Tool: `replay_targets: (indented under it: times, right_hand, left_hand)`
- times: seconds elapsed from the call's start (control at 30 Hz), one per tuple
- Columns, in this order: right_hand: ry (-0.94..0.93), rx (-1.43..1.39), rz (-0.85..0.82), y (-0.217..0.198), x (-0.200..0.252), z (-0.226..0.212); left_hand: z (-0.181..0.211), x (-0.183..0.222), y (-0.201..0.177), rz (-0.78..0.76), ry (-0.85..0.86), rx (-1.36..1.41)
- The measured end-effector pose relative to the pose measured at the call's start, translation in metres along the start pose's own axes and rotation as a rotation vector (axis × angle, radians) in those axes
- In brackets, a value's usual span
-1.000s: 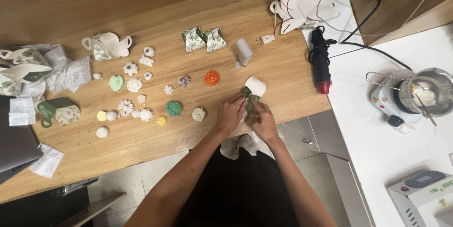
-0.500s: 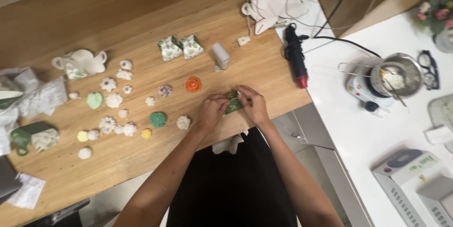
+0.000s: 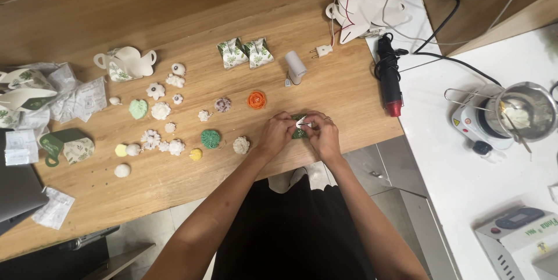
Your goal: Packaging decorative wax candles into small bags and boxes.
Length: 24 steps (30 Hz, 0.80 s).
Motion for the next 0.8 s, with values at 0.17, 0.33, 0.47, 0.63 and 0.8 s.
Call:
replay_targets:
  times: [0.17, 0.33, 0.47, 0.63, 0.8]
  right_hand:
    - [-0.117, 0.218, 0.057, 0.008, 0.0, 0.007]
    - [-0.194, 0.316, 0.118, 0.007, 0.002, 0.006]
    - [-0.016, 0.132, 0.067, 0.002, 0.002, 0.017]
    - [-0.002, 0.044, 0.055, -0.003, 0.003, 0.012]
    - [-0.206, 0.267, 0.125, -0.006, 0.007, 0.015]
  left_hand:
    - [0.026, -0.004, -0.016, -0.039, -0.022, -0.005]
    - [0.029, 0.002, -0.016, -0.095, 0.004, -0.147]
    - [0.015, 0.007, -0.006, -0.129, -0.078, -0.245]
    - [0.028, 0.005, -0.018, -0.129, -0.115, -0.208]
    - [0.021, 0.02, -0.042, 0.261, -0.038, -0.076]
Point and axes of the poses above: each hand's wrist, its own x-axis away from the middle knuckle, its own y-axis out of the palm, z = x × y, the point moved 1 cm from there along -x, towards the middle knuckle, and after that the axes turned 6 degrees about x, right-handed, at the moved point
